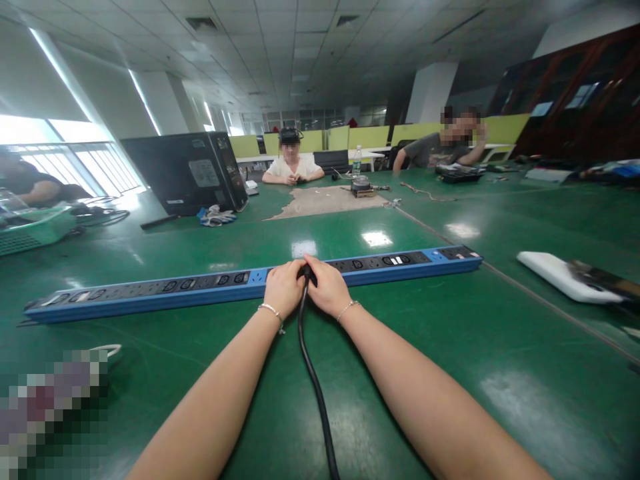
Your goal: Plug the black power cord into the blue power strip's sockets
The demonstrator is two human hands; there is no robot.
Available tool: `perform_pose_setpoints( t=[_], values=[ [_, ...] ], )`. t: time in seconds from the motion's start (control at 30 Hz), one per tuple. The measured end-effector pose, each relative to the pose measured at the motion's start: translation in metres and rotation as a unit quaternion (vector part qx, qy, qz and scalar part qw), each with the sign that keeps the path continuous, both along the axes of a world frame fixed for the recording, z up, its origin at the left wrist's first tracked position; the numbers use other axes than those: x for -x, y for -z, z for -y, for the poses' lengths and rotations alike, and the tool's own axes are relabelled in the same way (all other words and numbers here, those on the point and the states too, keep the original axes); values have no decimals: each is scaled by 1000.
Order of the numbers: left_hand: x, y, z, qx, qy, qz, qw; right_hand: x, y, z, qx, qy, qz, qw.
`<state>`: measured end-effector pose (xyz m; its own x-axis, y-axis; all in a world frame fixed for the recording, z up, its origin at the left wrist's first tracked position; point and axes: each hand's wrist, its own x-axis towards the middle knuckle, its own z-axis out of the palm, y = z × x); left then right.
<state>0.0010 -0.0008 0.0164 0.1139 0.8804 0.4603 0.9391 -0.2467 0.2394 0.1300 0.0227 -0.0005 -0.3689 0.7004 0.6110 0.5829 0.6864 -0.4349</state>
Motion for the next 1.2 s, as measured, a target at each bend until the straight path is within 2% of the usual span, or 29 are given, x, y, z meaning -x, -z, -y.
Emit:
perform_pose_setpoints(
  t=[0.1, 0.27, 0.43, 0.53, 0.73, 0.9, 1.03, 1.2],
  values=[
    [9, 8, -1, -12, 32, 0, 999, 2, -4, 0, 18, 40, 21, 999],
    [14, 20, -1, -48, -42, -25, 998, 8, -10, 0, 20, 104, 69, 992],
    [14, 21, 3, -29, -60, -74, 995, 13, -15, 6, 11, 134, 114, 984],
    [14, 20, 4, -24, -64, -79, 995, 15, -12, 6, -5, 146, 110, 983],
    [13, 21, 4, -34, -64, -77, 994, 14, 0, -1, -25, 134, 72, 988],
    [13, 18, 5, -29, -61, -75, 995, 13, -11, -10, -72, 163, -102, 979],
    [13, 18, 4, -25, -61, -72, 995, -20, -20, -25, -79, 163, -184, 966],
    [15, 20, 2, -18, -60, -69, 996, -101, -9, -39, -7, 202, -252, 946]
  ],
)
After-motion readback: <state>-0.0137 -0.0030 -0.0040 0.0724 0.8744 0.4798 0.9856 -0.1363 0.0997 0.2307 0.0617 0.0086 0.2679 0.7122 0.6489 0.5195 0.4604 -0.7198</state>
